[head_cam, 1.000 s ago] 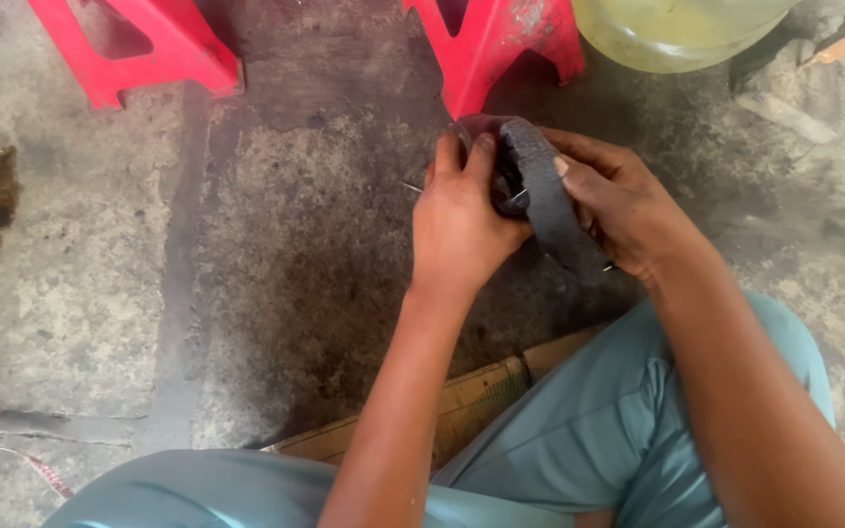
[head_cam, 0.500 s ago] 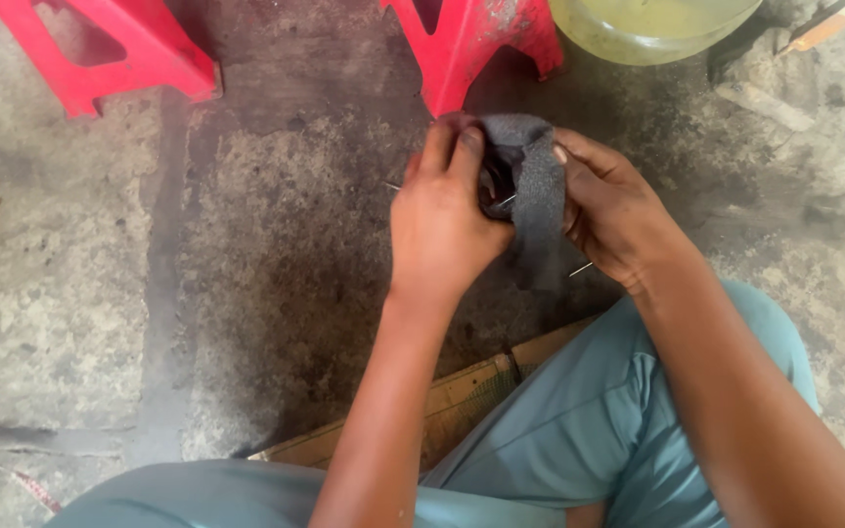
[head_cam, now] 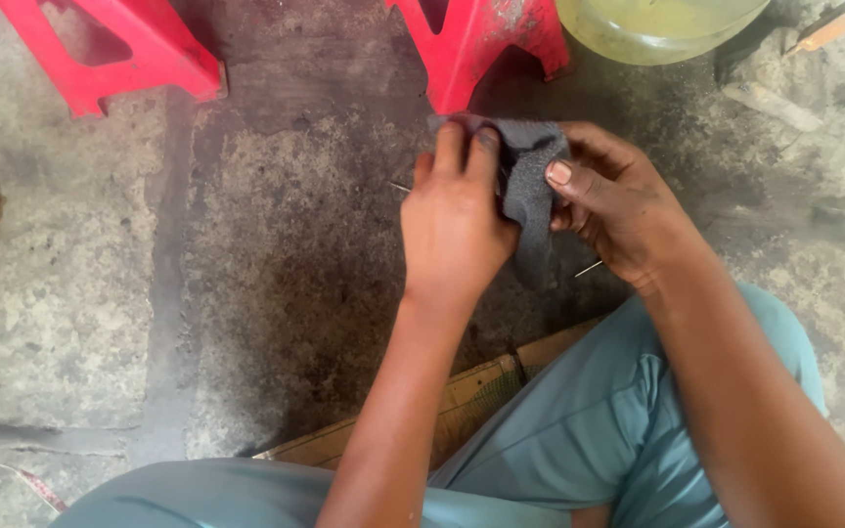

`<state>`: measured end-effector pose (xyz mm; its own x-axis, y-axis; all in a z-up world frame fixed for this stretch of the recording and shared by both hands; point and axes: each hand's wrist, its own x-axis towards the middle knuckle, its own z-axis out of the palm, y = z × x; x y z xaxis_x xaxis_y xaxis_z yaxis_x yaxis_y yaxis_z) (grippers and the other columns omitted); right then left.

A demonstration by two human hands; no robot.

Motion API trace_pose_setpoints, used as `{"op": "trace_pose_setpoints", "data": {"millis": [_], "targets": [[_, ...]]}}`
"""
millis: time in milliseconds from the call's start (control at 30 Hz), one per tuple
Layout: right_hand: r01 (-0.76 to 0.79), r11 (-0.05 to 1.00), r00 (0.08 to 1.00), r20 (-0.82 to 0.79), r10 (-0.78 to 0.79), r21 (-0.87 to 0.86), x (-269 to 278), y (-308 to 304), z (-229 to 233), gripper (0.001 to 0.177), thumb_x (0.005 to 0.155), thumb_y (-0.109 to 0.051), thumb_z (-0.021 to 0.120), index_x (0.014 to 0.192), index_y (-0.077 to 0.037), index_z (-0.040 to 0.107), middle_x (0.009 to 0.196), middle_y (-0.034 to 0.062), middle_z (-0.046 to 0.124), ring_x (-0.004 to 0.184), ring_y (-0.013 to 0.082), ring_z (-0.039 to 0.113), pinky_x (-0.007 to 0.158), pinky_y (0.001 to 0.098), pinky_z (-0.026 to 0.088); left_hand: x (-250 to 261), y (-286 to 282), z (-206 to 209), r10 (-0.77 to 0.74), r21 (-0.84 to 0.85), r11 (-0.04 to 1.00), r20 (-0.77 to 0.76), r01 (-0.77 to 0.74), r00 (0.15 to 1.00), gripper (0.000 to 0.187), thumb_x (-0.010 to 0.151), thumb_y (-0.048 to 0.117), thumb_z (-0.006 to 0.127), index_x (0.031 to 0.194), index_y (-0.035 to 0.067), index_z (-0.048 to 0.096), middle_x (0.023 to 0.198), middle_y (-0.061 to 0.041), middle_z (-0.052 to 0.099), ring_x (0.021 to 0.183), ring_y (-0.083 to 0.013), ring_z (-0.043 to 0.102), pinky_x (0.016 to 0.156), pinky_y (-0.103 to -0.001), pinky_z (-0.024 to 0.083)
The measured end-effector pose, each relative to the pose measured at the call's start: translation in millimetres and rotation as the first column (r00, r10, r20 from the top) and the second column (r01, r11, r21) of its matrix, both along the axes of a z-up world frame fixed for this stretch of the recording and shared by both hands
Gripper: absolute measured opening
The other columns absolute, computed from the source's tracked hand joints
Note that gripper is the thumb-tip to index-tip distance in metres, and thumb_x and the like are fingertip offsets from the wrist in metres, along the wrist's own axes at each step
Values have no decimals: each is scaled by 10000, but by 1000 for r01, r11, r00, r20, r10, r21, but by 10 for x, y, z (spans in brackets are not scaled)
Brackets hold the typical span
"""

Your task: The person cleans and reassembles a mechanical part by hand using a cloth and a thin tool to insert a small pin.

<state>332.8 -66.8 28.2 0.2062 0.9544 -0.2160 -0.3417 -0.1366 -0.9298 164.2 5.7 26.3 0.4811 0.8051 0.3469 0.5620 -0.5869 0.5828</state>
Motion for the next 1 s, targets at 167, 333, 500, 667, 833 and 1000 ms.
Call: {"op": "trace_pose_setpoints", "data": {"millis": [167,333,500,667,833,1000], "targets": [[61,996,998,-23,-62,-57,-2,-18,-108,320,1012,-226,714,1263,-31,675,871,-2,670,623,73,597,528,221,476,1,4,-18,-32,-21,999,-38,31,999,746,533,69,827,1245,36,605,1214,-174,580,986,-434,630,741,-480,566],[-74,996,996,-60,71,-40,70,-79,50,362,1001,-231,673,1332,-87,663,811,-33,625,572,34,526,474,185,403,-10,-59,58,3,-191,982,-36,-10,999,724,524,122,862,1191,17,601,1143,-165,582,971,-412,657,765,-483,565],[-54,994,998,-50,49,-93,47,-70,172,346,971,-207,683,1270,-34,675,826,-41,629,516,15,404,432,172,303,32,-145,54,-4,-31,999,-1,3,1000,746,578,58,804,1278,-28,561,1216,-190,573,970,-423,639,735,-470,570],[-109,988,993,-64,103,-107,80,-75,238,441,970,-269,691,1339,-28,686,829,-14,666,497,18,424,429,174,328,-7,-138,27,-10,11,1000,21,10,1000,703,568,83,802,1217,-24,553,1215,-197,566,954,-437,630,728,-487,566],[-182,976,981,47,189,-118,126,-74,266,518,886,-220,729,1380,-78,665,879,-43,684,534,14,457,419,176,316,-18,-136,1,-4,3,1000,5,4,1000,619,624,90,805,1184,-1,561,1183,-170,565,947,-422,630,712,-477,566],[138,941,972,224,-70,-308,15,-29,-23,287,972,-288,719,1114,-43,763,715,-5,616,461,41,422,389,213,304,-11,-127,4,-52,58,997,-100,58,994,701,551,105,825,1213,44,603,1141,-154,572,915,-418,621,665,-470,570]]}}
